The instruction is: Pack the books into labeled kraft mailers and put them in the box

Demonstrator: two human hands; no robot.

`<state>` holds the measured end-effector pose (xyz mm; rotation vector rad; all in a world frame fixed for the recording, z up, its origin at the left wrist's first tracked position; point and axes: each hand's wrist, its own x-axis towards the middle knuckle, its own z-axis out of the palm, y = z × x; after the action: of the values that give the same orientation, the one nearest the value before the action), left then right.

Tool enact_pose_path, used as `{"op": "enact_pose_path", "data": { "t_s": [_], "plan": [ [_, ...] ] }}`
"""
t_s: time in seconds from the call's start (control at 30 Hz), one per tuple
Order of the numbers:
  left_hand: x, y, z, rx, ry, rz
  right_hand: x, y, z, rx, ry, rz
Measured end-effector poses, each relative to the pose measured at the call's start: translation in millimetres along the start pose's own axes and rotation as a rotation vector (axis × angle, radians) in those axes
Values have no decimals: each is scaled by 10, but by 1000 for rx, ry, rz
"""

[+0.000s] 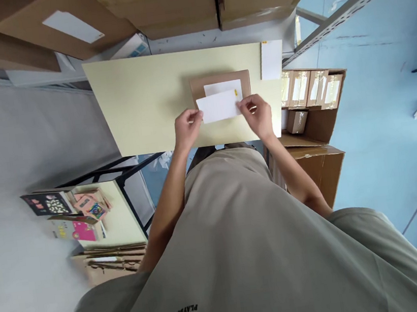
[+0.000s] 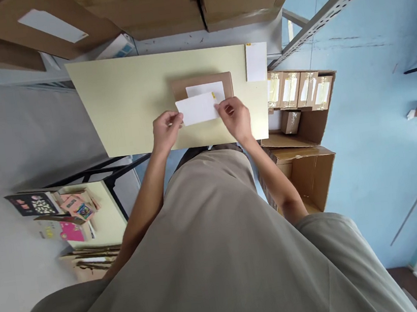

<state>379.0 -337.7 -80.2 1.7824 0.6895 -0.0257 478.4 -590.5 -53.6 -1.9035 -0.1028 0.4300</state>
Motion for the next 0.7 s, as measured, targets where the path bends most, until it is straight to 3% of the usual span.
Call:
{"op": "enact_pose_path", "data": {
  "t_s": [0.13,0.23,0.53,0.7],
  "plan": [
    [470,8,134,77,-45,94,382,217,-75,-32,22,22],
    [680,-61,203,107,-62,109,479,257,-49,-46,14,23],
    [688,-156,295,-6,-39,140,440,288,-18,-141,-19,-15],
    [743,-229,344,14,-5,153,462,265,-20,-111,4,36]
  ]
}}
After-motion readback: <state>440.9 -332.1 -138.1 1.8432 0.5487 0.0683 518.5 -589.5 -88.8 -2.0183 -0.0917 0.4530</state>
